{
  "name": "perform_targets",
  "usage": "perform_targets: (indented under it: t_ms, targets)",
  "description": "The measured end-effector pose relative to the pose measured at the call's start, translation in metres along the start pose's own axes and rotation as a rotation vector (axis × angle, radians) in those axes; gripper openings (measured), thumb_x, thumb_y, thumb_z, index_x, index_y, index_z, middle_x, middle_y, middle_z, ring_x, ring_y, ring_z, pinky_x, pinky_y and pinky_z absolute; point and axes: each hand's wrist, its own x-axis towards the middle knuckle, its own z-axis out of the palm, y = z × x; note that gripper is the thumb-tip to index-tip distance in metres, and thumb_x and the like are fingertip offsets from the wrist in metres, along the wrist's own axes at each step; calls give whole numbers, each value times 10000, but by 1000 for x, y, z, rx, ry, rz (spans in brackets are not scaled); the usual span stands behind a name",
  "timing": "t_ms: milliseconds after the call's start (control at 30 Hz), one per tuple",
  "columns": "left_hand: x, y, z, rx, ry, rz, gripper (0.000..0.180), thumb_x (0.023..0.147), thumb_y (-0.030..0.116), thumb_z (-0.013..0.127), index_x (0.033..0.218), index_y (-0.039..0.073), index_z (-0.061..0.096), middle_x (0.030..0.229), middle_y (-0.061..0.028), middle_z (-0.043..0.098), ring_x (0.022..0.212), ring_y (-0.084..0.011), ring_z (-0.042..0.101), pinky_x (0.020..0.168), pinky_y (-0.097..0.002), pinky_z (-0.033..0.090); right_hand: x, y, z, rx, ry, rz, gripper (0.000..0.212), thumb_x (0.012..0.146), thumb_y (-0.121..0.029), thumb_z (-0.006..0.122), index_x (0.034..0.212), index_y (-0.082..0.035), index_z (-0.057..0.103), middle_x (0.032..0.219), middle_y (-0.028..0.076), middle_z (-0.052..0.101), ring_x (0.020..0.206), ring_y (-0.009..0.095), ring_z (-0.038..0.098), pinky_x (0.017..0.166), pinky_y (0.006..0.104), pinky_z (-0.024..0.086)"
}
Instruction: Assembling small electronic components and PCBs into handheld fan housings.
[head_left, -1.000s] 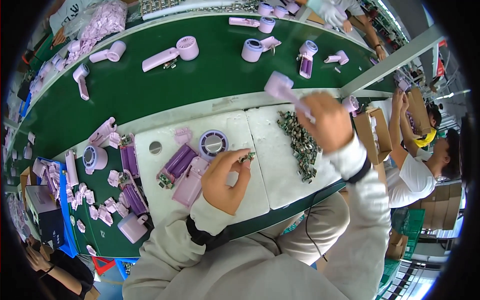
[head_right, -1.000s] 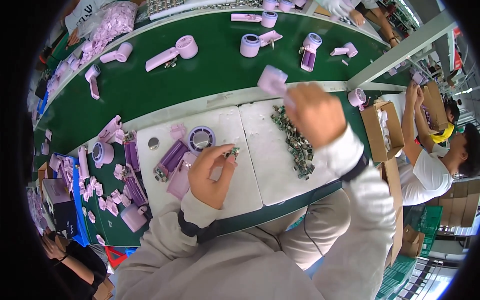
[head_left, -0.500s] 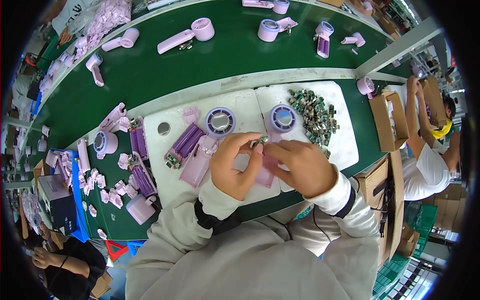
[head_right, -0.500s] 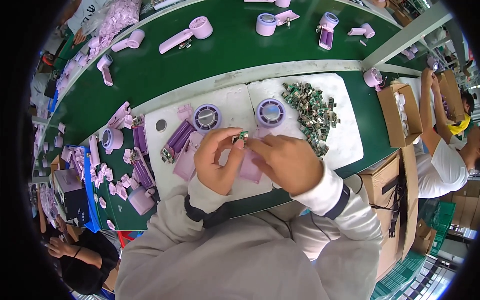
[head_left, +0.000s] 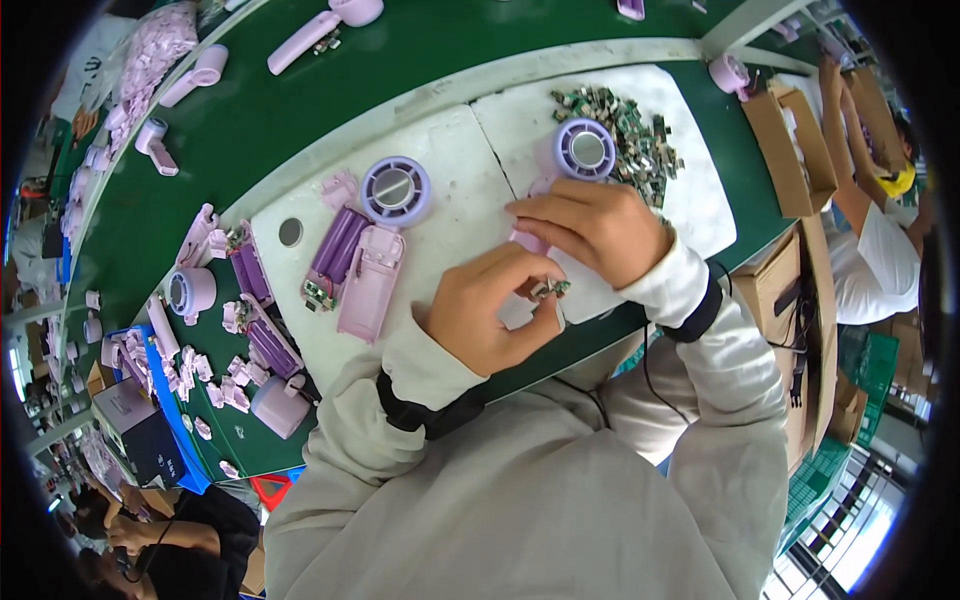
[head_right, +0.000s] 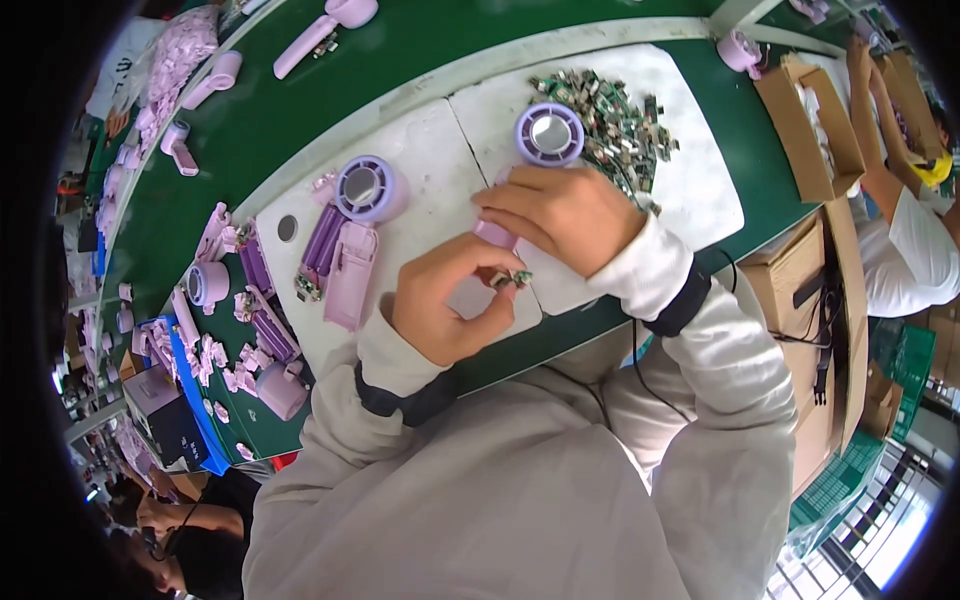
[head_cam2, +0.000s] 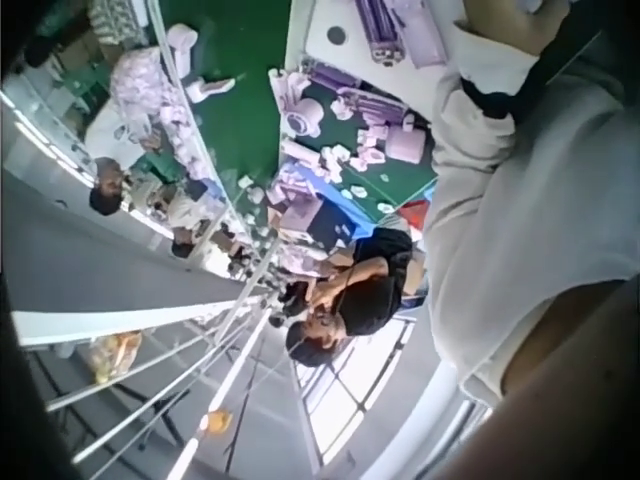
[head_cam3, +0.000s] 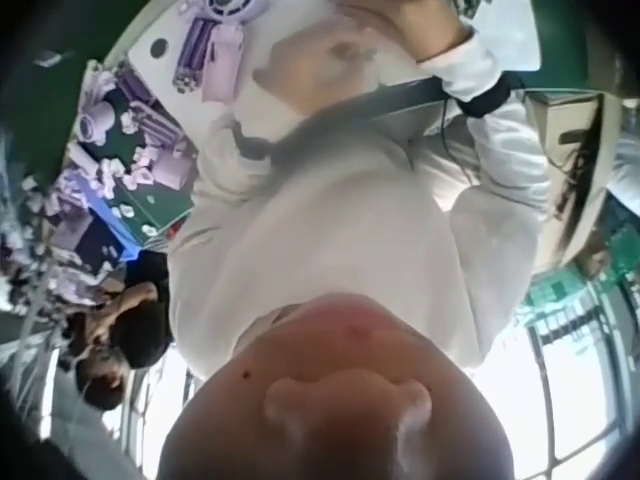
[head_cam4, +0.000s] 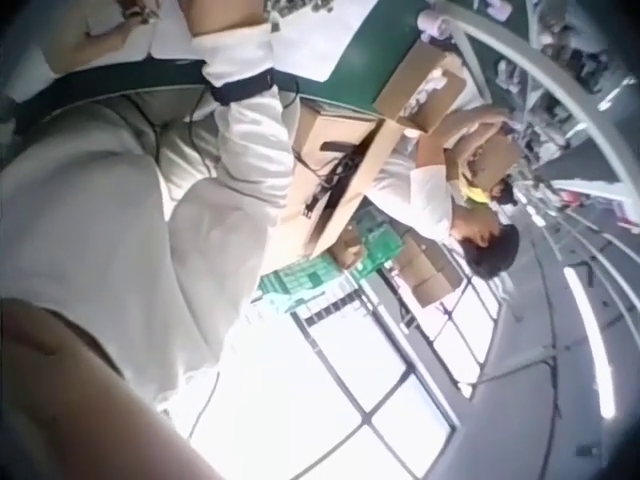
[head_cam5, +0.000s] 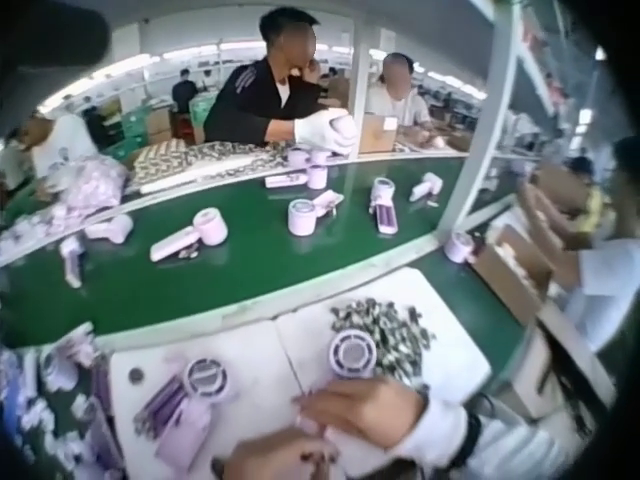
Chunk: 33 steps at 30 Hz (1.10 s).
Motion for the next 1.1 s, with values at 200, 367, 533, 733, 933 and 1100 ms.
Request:
perform_targets:
  t_ms: [200,367,533,733,933,1100]
  targets:
    - [3,-6,1,31,40,83,237,759,-33,700,983,14,641,819,-87,639,677,-182,638,643,-289,537,0,3,-3,180,85,121,234,878,-96,691,1103,-42,718,901,139,705,673,270,678,603,359,546]
    - [3,-7,2,7,31,79,236,761,-35,700,984,17,642,820,-83,640,677,-182,637,643,-287,536,-1,-7,-6,40,-34,126,253,869,-99,694,1117,-59,719,849,112,711,629,268,675,565,365,538]
    - [4,-10,3,5,14,30,237,765,-49,673,997,-1,652,879,-98,669,743,-191,663,703,-293,546,6,-3,1,-158,-55,83,276,852,-95,710,1127,-88,722,816,83,710,642,268,680,561,360,533]
    - [7,-2,-7,56,-27,14,249,775,-61,658,1019,-11,658,906,-111,681,767,-195,676,735,-297,553,9,8,2,-26,61,-24,207,856,-117,723,1061,-91,736,732,94,686,611,269,663,557,351,525]
    - [0,-1,0,-73,2,-16,233,806,-30,683,1035,7,657,887,-101,663,760,-169,672,709,-286,544,8,-12,11,110,173,168,146,879,-137,715,1008,-72,740,698,109,665,576,246,643,548,339,513]
    - [3,-15,-2,-39,491,-171,233,887,-9,669,1118,1,645,973,-103,673,850,-139,689,782,-275,548,18,-10,9,61,106,210,148,879,-121,708,1012,-64,739,659,112,641,542,225,623,535,331,500]
